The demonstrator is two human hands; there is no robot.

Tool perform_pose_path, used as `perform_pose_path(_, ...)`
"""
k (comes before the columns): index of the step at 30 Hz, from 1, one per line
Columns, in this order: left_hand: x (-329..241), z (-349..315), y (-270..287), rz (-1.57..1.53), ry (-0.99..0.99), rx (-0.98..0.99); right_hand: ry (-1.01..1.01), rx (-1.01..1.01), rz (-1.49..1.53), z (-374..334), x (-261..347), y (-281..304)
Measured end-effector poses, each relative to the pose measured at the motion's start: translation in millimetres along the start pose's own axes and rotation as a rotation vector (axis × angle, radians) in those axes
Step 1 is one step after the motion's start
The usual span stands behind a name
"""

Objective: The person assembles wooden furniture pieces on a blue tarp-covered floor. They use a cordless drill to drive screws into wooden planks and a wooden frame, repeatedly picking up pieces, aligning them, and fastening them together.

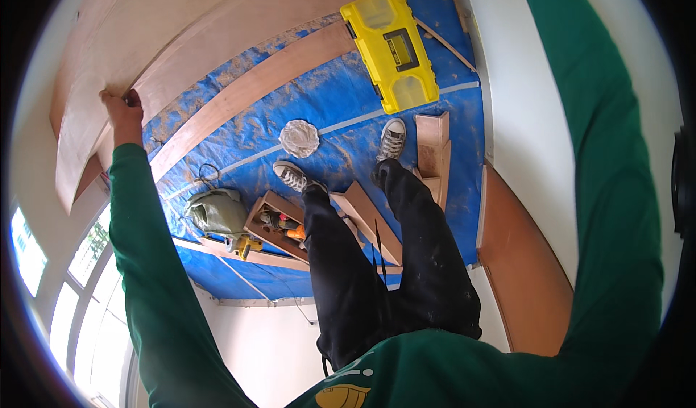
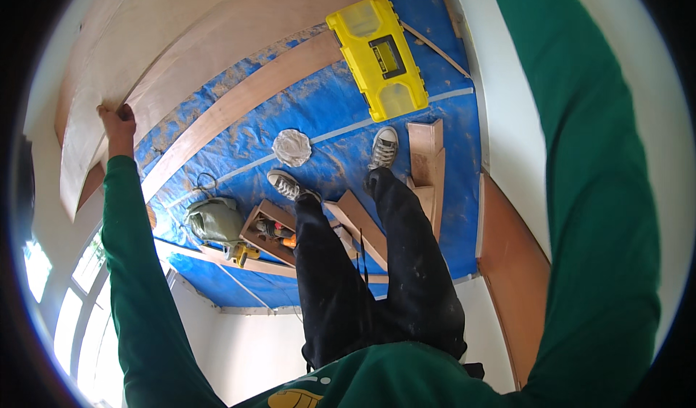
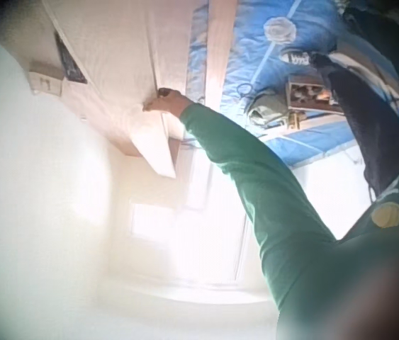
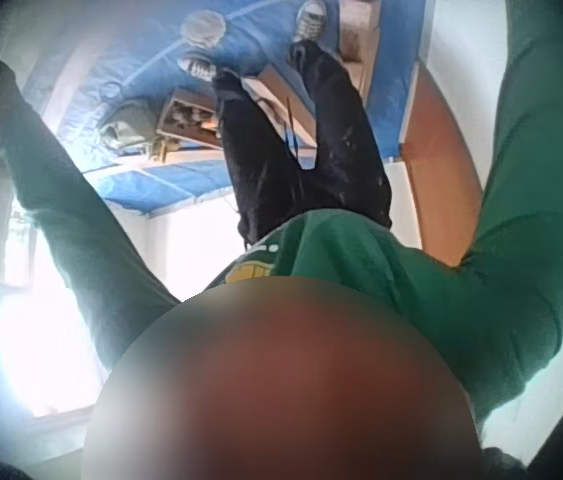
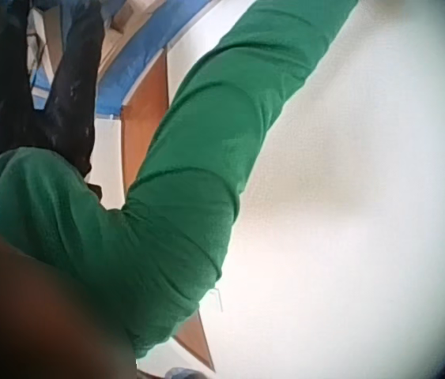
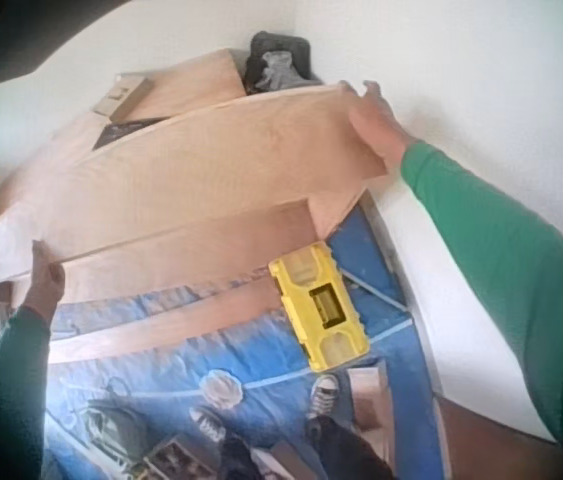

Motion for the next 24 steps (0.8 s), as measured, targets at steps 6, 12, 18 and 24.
perform_pose_path(6, -66.8, -7.0, 30.1, 0.721, -0.498, -0.685, -0.744, 0.086, 0.145, -285.8, -188.5, -8.3)
perform_pose_path(12, -99.6, 64.2, -14.3, 0.909, -0.944, 0.008, -1.07, 0.513, 0.148, -510.0, -222.0, -71.7)
perform_pose_path(18, -109.2, 78.6, -30.6, 1.481, -1.218, -0.141, -0.947, 0.788, 0.263, -529.1, -208.3, -123.6)
perform_pose_path(24, -106.3, 49.9, -37.1, 1.331, -1.101, -0.072, -0.694, 0.728, -0.153, -487.1, -191.1, -134.0)
Point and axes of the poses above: each hand's wrist, its own z-axis towards the middle knuckle, its own y-axis out of the back of the hand, x = y × z, the point moved 9 cm from there along z, towards the middle knuckle, and after that the axes turned 1 degree about y, right-handed, at the moved point
